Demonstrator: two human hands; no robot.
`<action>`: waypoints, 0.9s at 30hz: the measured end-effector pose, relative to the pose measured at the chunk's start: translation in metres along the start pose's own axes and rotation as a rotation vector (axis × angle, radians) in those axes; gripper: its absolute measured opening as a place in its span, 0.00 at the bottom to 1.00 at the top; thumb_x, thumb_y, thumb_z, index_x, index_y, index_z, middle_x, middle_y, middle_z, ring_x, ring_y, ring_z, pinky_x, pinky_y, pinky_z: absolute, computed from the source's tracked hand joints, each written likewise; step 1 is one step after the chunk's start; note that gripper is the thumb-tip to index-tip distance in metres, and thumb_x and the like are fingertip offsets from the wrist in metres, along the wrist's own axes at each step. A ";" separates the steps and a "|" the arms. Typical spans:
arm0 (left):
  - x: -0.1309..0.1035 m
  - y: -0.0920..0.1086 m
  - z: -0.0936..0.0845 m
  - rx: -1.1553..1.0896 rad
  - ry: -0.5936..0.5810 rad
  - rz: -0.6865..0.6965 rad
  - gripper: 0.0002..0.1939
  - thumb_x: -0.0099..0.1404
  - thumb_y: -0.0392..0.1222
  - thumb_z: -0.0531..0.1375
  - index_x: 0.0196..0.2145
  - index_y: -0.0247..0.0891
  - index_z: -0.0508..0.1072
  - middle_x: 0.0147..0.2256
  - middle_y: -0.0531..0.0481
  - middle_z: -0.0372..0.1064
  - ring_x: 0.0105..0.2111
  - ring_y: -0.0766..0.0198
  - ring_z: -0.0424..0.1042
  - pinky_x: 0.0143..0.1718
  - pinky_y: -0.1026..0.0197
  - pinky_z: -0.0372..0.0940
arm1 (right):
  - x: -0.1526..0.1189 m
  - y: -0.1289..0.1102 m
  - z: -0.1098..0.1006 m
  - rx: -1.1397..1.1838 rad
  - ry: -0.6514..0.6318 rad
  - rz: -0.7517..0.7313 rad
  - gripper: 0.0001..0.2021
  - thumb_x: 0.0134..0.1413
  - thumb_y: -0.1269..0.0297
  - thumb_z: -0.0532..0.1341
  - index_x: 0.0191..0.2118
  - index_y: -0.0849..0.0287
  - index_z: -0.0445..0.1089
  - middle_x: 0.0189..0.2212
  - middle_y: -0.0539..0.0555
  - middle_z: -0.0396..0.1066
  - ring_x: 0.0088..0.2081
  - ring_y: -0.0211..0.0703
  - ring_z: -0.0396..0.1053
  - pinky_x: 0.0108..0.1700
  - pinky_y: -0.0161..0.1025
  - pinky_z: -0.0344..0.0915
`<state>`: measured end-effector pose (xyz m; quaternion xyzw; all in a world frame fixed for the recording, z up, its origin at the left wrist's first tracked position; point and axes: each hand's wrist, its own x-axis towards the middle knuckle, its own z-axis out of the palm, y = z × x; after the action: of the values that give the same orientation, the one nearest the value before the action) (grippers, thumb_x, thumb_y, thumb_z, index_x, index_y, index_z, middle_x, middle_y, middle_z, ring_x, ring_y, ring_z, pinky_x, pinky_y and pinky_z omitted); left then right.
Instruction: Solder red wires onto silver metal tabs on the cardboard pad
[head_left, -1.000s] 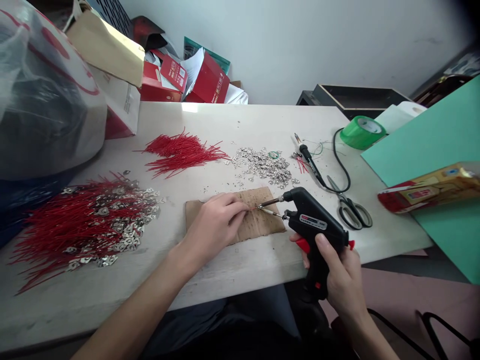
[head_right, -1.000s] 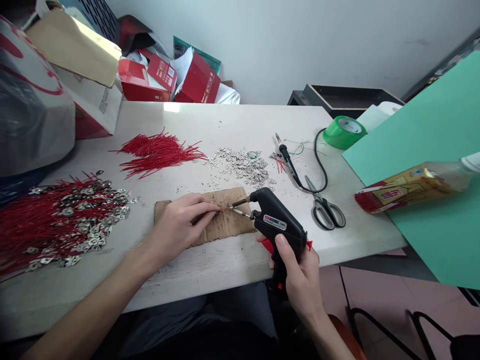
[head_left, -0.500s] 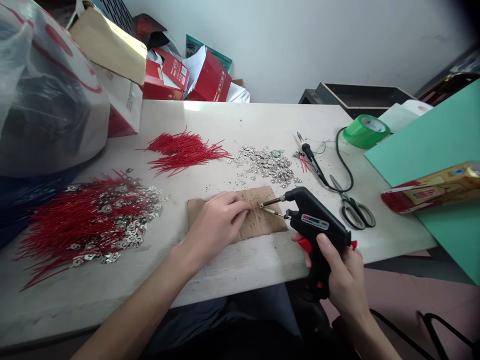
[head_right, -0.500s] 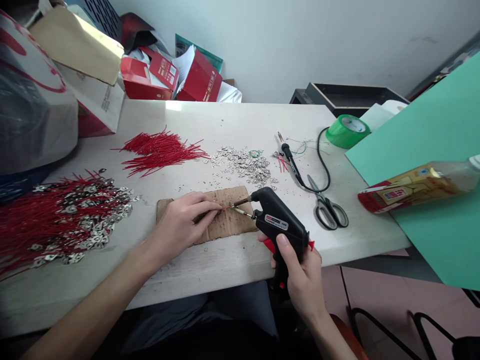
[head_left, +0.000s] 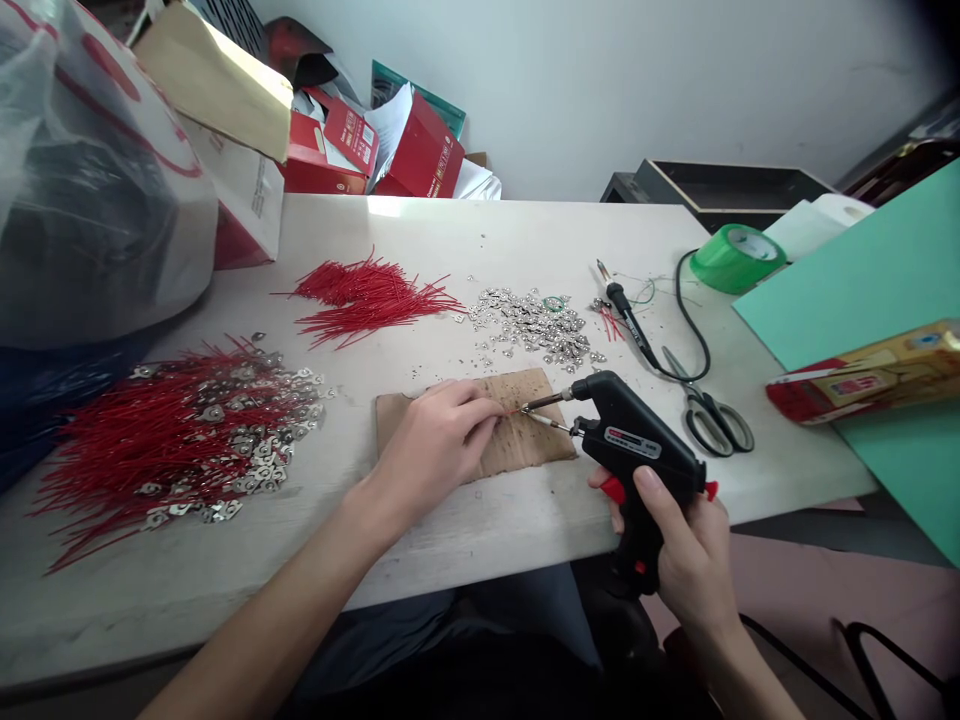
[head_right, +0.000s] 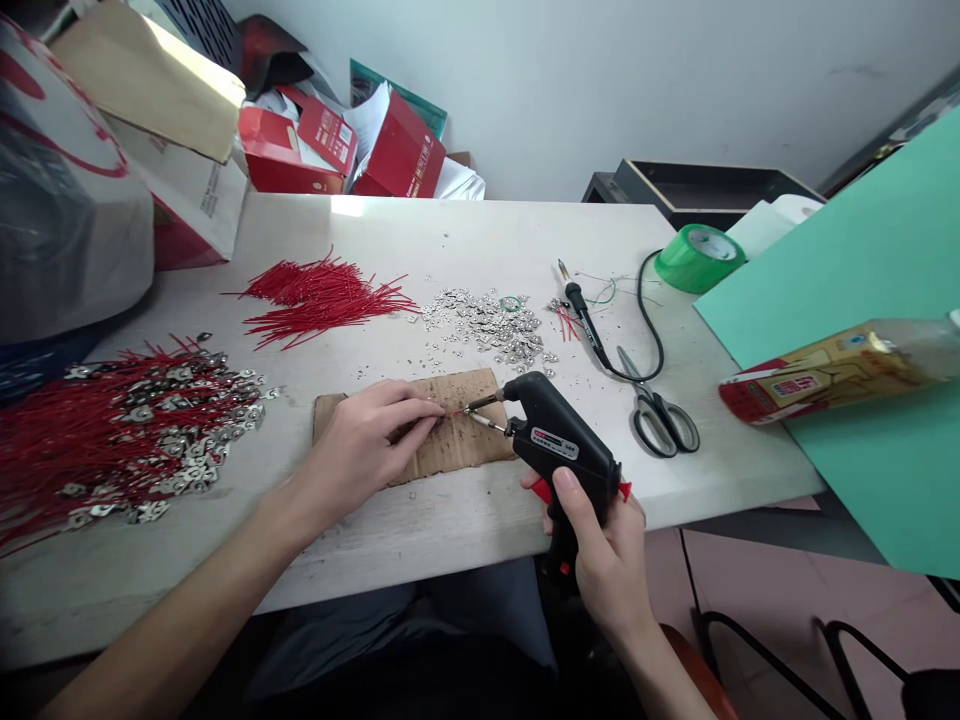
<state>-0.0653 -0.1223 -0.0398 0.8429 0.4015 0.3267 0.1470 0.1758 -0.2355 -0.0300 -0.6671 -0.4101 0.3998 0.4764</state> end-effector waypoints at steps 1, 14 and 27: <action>0.000 0.000 0.000 0.000 0.000 0.000 0.07 0.74 0.33 0.62 0.42 0.38 0.82 0.39 0.48 0.78 0.39 0.58 0.77 0.42 0.54 0.72 | 0.000 -0.001 0.000 -0.003 0.000 -0.004 0.22 0.68 0.44 0.61 0.39 0.61 0.80 0.21 0.52 0.68 0.22 0.40 0.64 0.21 0.36 0.58; 0.000 0.001 0.000 0.016 0.002 0.000 0.08 0.74 0.33 0.62 0.41 0.39 0.82 0.39 0.48 0.78 0.38 0.59 0.76 0.41 0.55 0.72 | -0.002 -0.007 0.003 -0.007 0.005 -0.016 0.23 0.68 0.43 0.61 0.33 0.59 0.75 0.22 0.52 0.68 0.22 0.39 0.63 0.19 0.35 0.55; 0.001 0.002 0.000 0.025 0.007 0.002 0.08 0.73 0.33 0.62 0.41 0.39 0.82 0.38 0.48 0.78 0.38 0.60 0.76 0.42 0.55 0.73 | -0.001 -0.007 0.004 -0.005 -0.005 -0.059 0.21 0.69 0.45 0.61 0.33 0.58 0.74 0.26 0.54 0.71 0.23 0.40 0.65 0.20 0.35 0.60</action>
<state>-0.0638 -0.1229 -0.0383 0.8440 0.4051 0.3249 0.1345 0.1710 -0.2337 -0.0237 -0.6550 -0.4317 0.3864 0.4851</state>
